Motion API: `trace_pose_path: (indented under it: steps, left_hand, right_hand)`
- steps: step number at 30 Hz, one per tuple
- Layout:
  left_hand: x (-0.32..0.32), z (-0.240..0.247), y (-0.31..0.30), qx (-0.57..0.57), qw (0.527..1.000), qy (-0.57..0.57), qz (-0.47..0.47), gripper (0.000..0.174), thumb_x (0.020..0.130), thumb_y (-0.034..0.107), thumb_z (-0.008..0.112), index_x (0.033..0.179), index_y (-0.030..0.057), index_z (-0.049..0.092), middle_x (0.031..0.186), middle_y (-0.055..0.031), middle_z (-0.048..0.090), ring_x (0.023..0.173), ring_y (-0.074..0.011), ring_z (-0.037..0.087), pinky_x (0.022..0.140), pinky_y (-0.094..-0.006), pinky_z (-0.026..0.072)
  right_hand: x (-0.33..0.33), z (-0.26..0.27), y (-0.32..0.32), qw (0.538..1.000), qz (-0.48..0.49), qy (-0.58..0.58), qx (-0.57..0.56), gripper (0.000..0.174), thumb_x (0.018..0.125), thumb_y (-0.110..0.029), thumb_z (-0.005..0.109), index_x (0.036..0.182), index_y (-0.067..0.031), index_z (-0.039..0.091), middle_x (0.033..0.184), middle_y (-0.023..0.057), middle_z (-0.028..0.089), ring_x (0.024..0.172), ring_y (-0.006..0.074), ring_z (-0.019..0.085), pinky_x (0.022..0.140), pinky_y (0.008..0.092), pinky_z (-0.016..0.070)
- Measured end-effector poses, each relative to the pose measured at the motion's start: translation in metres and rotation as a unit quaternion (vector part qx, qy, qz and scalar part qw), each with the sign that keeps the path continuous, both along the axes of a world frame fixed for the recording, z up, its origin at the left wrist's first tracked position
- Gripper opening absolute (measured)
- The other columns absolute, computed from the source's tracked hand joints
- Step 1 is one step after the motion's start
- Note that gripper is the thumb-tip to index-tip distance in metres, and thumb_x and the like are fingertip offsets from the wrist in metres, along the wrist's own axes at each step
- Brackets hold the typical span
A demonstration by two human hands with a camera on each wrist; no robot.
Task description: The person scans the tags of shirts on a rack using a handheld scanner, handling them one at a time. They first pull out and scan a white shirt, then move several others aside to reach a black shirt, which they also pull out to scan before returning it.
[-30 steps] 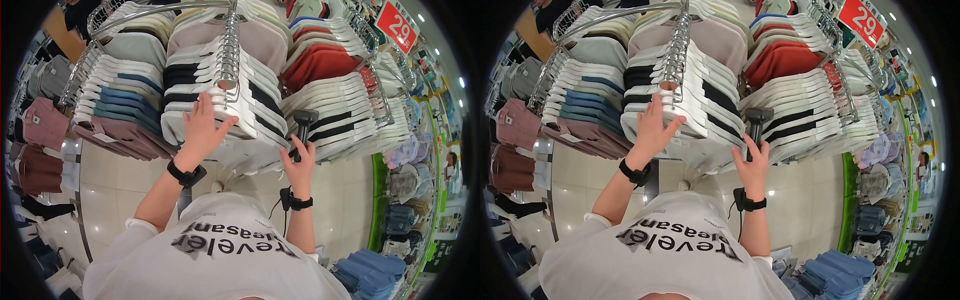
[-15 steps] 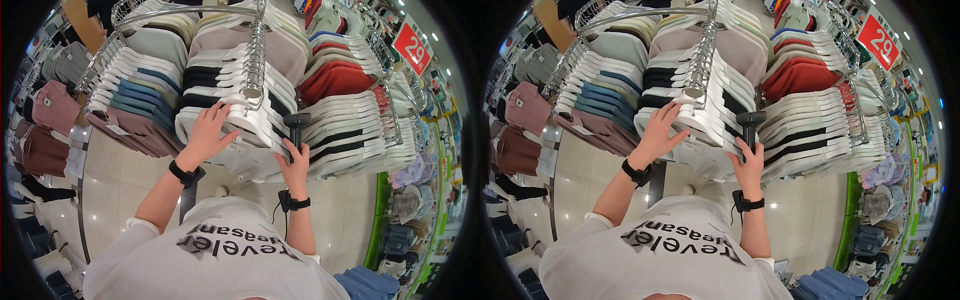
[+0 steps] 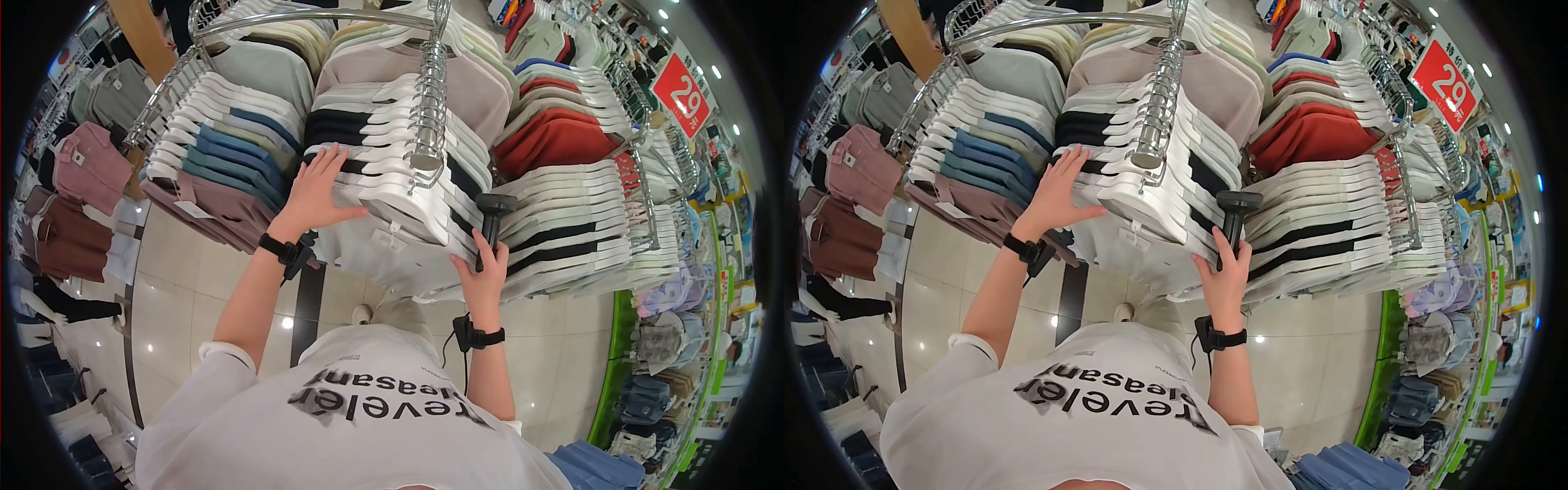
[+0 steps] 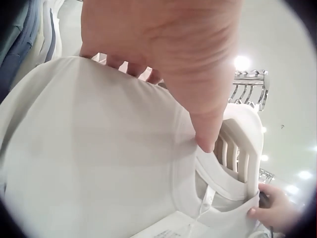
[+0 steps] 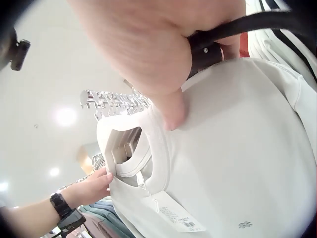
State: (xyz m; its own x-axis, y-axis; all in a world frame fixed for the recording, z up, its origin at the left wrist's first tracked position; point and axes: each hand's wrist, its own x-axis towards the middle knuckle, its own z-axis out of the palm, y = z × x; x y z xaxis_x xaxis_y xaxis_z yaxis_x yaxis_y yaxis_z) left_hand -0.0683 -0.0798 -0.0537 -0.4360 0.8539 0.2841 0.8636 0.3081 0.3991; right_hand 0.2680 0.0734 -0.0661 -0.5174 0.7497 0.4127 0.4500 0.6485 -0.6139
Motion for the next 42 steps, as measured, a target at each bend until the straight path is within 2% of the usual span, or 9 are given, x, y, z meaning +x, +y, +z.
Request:
trace_pose_path:
  steps: [2,8,18,25,27,42]
  left_hand:
    - [-0.001,-0.006,-0.003,-0.002,1.000,0.008,0.003,0.116,0.069,0.065,0.084,0.160,0.0117,0.037,0.166,-0.0167,0.034,0.153,-0.0385,0.031,0.118,-0.0642,0.0293]
    - [0.018,-0.002,-0.011,-0.058,0.996,0.048,0.037,0.114,0.069,0.060,0.084,0.161,0.0143,0.035,0.167,-0.0144,0.034,0.152,-0.0341,0.035,0.114,-0.0664,0.0326]
    - [0.026,-0.006,-0.015,-0.046,0.994,0.074,0.062,0.106,0.075,0.056,0.081,0.161,0.0140,0.035,0.167,-0.0140,0.035,0.150,-0.0343,0.038,0.111,-0.0699,0.0332]
    - [0.025,-0.005,-0.012,-0.042,0.993,0.081,0.069,0.105,0.075,0.055,0.082,0.160,0.0125,0.037,0.167,-0.0119,0.035,0.150,-0.0345,0.038,0.111,-0.0683,0.0348]
    - [0.024,-0.005,-0.011,-0.036,0.995,0.065,0.065,0.103,0.077,0.057,0.080,0.161,0.0146,0.036,0.167,-0.0131,0.034,0.151,-0.0339,0.037,0.111,-0.0710,0.0312]
    - [0.023,-0.010,-0.004,-0.026,0.994,0.068,0.079,0.102,0.076,0.059,0.080,0.159,0.0147,0.040,0.168,-0.0094,0.034,0.152,-0.0317,0.036,0.112,-0.0698,0.0309]
  right_hand:
    - [-0.004,-0.002,0.000,0.999,-0.034,0.019,0.000,0.075,0.070,-0.014,0.094,0.139,-0.0155,0.065,0.118,0.0151,0.052,0.103,0.0328,0.058,0.092,0.0402,0.0501]
    - [-0.009,-0.007,0.008,0.999,-0.036,0.026,-0.002,0.083,0.066,-0.014,0.094,0.143,-0.0166,0.062,0.120,0.0162,0.050,0.107,0.0349,0.056,0.096,0.0416,0.0485]
    - [-0.018,-0.011,0.028,0.999,-0.041,-0.021,0.015,0.080,0.068,-0.016,0.093,0.142,-0.0170,0.062,0.119,0.0152,0.051,0.103,0.0341,0.058,0.093,0.0414,0.0506]
    - [-0.022,-0.016,0.033,0.998,-0.045,-0.031,0.010,0.077,0.069,-0.017,0.093,0.140,-0.0190,0.063,0.119,0.0155,0.051,0.101,0.0340,0.059,0.092,0.0407,0.0521]
    - [-0.023,-0.016,0.034,0.998,-0.047,-0.033,0.015,0.077,0.069,-0.016,0.093,0.140,-0.0190,0.064,0.119,0.0159,0.051,0.102,0.0343,0.060,0.092,0.0408,0.0523]
    - [-0.022,-0.008,0.032,0.998,-0.051,-0.035,-0.002,0.074,0.070,-0.015,0.092,0.138,-0.0195,0.063,0.120,0.0169,0.051,0.100,0.0359,0.061,0.089,0.0422,0.0540]
